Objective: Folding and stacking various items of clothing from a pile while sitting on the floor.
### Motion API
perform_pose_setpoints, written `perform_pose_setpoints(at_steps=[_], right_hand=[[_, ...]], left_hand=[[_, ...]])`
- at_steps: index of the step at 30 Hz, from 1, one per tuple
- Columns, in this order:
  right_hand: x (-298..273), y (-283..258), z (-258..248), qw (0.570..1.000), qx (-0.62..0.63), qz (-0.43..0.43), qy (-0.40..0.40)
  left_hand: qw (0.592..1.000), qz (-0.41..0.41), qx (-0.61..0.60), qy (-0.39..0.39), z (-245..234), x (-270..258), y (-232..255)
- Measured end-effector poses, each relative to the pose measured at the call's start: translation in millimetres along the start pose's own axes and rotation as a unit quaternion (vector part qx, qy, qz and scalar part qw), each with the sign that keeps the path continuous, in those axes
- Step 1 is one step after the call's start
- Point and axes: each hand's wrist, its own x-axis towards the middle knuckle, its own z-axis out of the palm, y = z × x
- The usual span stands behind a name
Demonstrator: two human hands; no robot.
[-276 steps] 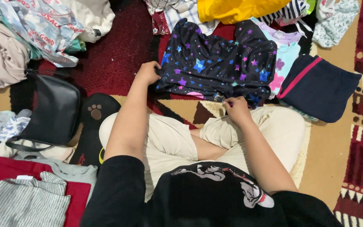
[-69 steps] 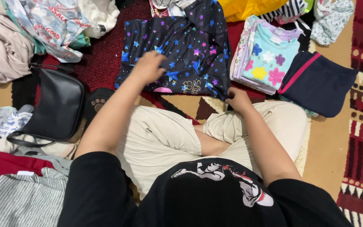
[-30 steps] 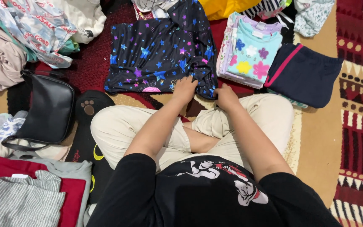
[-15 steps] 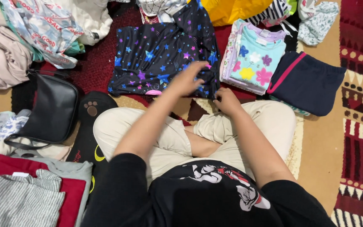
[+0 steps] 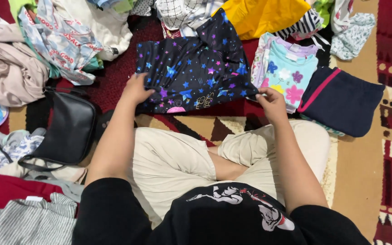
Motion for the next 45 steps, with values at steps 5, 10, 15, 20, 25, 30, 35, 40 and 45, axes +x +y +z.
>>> perform_pose_setpoints(at_steps=[5, 10, 15, 20, 25, 30, 35, 40, 45], right_hand=[[10.8, -69.2, 11.3, 0.998, 0.017, -0.054, -0.002], [6.7, -150.4, 27.9, 0.991, 0.033, -0.123, -0.028], [4.5, -217.9, 25.9, 0.98, 0.125, -0.15, -0.035], [-1.1, -267.3, 9.6, 0.963, 0.231, -0.133, -0.046], [-14.1, -289.5, -10.5, 0.937, 0.325, -0.078, -0.099], [-30.1, -305.3, -31.9, 0.939, 0.323, -0.086, -0.079], [-43.1, -322.2, -53.3, 0.942, 0.307, -0.124, -0.049], [-29.7, -322.9, -74.4, 0.94, 0.291, -0.166, -0.071], [54.4, -294.4, -86.1, 0.958, 0.274, -0.078, 0.02]], left_hand=[[0.951, 0.275, -0.132, 0.055, -31.1, -39.9, 117.7], [0.868, 0.447, -0.167, 0.139, -12.6, -76.5, 173.6], [0.864, 0.401, -0.063, 0.298, 1.4, -69.0, 156.6], [0.922, 0.251, -0.156, 0.25, -34.5, -80.5, 136.3], [0.914, 0.235, -0.146, 0.298, -66.9, -96.5, 128.5], [0.934, 0.218, -0.103, 0.263, -74.0, -97.3, 112.4], [0.939, 0.22, -0.118, 0.236, -80.5, -97.2, 96.3], [0.943, 0.185, -0.144, 0.235, -121.9, -116.4, 85.2], [0.918, 0.205, -0.096, 0.325, -170.7, -94.1, 42.7]])
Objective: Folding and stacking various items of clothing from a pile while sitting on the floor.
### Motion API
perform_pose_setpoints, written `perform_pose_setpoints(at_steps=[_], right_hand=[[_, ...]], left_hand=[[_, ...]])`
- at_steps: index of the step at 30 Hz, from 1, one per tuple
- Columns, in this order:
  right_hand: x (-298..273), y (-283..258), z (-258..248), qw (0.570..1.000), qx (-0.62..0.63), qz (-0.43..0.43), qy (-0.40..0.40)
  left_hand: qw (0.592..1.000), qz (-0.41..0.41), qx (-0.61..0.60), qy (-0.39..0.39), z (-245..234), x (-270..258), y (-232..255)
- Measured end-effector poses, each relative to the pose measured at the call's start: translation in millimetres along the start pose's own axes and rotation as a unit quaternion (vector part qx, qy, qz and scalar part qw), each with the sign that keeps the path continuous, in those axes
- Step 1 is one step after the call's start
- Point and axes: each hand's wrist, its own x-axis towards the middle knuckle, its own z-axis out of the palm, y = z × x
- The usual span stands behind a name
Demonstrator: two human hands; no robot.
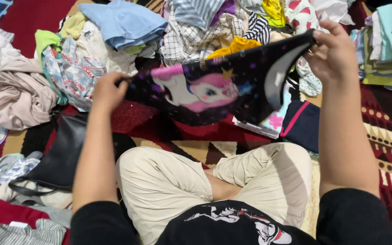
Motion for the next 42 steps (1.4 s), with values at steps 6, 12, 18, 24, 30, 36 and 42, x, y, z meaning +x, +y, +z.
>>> perform_pose_setpoints(at_steps=[6, 12, 18, 24, 30, 36, 42], right_hand=[[54.1, 9.5, 3.4, 0.998, -0.02, -0.041, -0.031], [-10.7, 61.1, -14.1, 0.997, -0.036, -0.049, -0.044], [-62.0, 261.5, -100.6, 0.964, -0.242, 0.101, 0.044], [-97.1, 396.3, -144.3, 0.806, -0.571, 0.156, -0.006], [-104.9, 405.7, -139.3, 0.805, -0.534, 0.257, -0.008], [-101.0, 409.0, -134.2, 0.805, -0.521, 0.284, -0.01], [-104.2, 394.1, -117.9, 0.8, -0.529, 0.284, -0.001]], left_hand=[[0.962, 0.17, 0.151, 0.153, -88.1, 41.7, 25.4], [0.947, 0.206, 0.179, 0.17, -89.7, -18.9, 36.1], [0.964, 0.117, 0.236, -0.043, 47.9, -115.7, -79.1], [0.954, -0.136, 0.167, -0.211, 100.9, -143.8, -136.7], [0.906, -0.283, 0.166, -0.265, 110.3, -137.4, -144.4], [0.876, -0.402, 0.083, -0.252, 144.3, -120.4, -204.4], [0.932, -0.188, 0.176, -0.255, 148.7, -91.8, -154.7]])
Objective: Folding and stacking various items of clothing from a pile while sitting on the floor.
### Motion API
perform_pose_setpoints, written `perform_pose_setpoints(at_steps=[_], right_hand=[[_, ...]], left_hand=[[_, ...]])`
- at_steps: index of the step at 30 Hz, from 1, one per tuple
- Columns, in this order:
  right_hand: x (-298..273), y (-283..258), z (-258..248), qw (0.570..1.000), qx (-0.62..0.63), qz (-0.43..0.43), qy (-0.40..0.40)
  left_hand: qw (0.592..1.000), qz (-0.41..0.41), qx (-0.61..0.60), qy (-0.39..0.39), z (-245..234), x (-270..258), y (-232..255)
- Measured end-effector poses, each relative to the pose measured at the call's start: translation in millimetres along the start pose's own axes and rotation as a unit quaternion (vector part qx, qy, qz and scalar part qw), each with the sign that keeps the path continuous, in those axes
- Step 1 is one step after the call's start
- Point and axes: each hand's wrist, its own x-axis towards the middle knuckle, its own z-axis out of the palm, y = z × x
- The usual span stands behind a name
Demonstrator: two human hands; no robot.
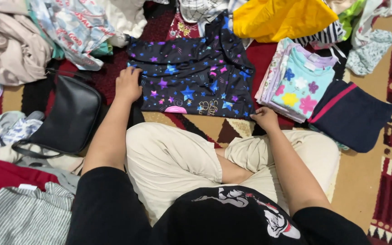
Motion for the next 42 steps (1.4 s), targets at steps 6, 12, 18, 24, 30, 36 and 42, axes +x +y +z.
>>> perform_pose_setpoints(at_steps=[6, 12, 18, 24, 30, 36, 42], right_hand=[[12.4, 6.4, 3.3, 1.0, -0.021, -0.013, 0.004], [16.1, 10.7, 5.9, 0.999, -0.043, -0.009, -0.002], [10.0, 6.3, 2.2, 0.999, -0.04, -0.021, -0.008], [-0.8, -5.7, 1.4, 0.998, -0.051, -0.047, 0.002], [-4.2, -5.8, 5.3, 0.996, -0.069, -0.047, 0.012], [10.0, 7.0, 4.5, 0.996, -0.081, -0.021, 0.031], [11.1, 5.0, 4.8, 0.996, -0.072, -0.031, 0.032]], left_hand=[[0.997, -0.049, 0.033, 0.049, 0.6, -14.7, 1.6], [0.95, -0.249, 0.085, -0.166, 56.0, -7.5, -52.4], [0.906, -0.272, 0.138, -0.293, 11.8, -37.3, -23.9], [0.98, -0.192, -0.034, -0.03, 20.4, -18.4, -30.2], [0.986, -0.164, -0.04, -0.002, -2.3, -31.0, -8.9], [0.97, -0.21, -0.089, -0.09, -8.1, -38.5, -14.2], [0.956, -0.227, -0.089, -0.165, -6.4, -41.8, -23.9]])
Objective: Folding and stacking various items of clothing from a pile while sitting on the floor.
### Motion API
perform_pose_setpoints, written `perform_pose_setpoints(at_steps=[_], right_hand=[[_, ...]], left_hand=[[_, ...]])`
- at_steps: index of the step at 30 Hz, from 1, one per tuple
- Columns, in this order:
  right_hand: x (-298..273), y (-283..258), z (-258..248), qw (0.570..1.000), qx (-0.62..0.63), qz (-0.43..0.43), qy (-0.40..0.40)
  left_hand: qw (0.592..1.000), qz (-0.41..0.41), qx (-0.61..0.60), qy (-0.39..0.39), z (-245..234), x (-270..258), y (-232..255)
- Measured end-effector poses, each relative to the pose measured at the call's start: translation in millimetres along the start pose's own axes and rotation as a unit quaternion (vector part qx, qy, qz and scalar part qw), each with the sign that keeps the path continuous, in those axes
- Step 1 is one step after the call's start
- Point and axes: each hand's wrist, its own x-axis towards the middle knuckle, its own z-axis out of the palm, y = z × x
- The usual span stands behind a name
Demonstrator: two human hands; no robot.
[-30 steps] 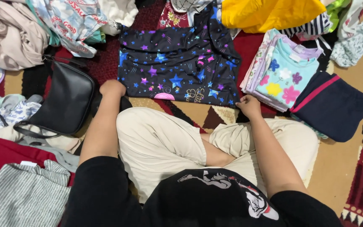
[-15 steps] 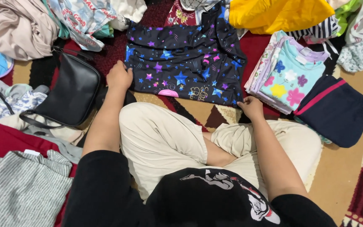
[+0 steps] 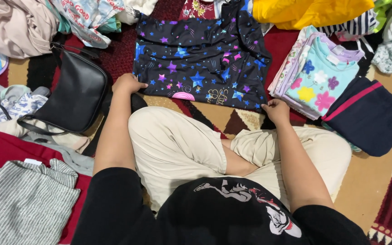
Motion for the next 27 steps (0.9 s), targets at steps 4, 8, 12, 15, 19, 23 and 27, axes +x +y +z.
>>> perform_pose_setpoints(at_steps=[4, 8, 12, 15, 19, 23, 27], right_hand=[[8.0, 7.7, 2.8, 1.0, 0.0, 0.005, -0.001], [3.2, 3.4, 0.1, 1.0, 0.004, 0.012, 0.004], [1.4, 2.7, 0.2, 1.0, 0.003, 0.013, 0.008], [-4.0, -2.8, -2.3, 1.0, 0.011, 0.016, 0.009], [-2.2, -0.4, -3.6, 0.999, 0.001, 0.029, 0.033], [-3.3, 1.4, -4.4, 0.999, 0.01, 0.029, 0.043], [-13.4, -6.2, -9.7, 0.998, 0.026, 0.04, 0.032]], left_hand=[[1.0, 0.004, -0.012, 0.02, 8.2, 13.7, -8.8], [0.998, -0.002, -0.049, 0.029, 5.0, 10.0, -7.0], [0.995, -0.002, -0.082, 0.052, 10.2, 17.2, -14.6], [0.995, -0.006, -0.065, 0.074, 15.8, 28.4, -27.1], [0.997, -0.063, 0.023, -0.034, 1.0, 5.3, -11.0], [0.99, -0.099, 0.07, -0.073, 1.2, 19.3, -6.6], [0.986, -0.117, 0.077, -0.085, 3.5, 22.5, -7.0]])
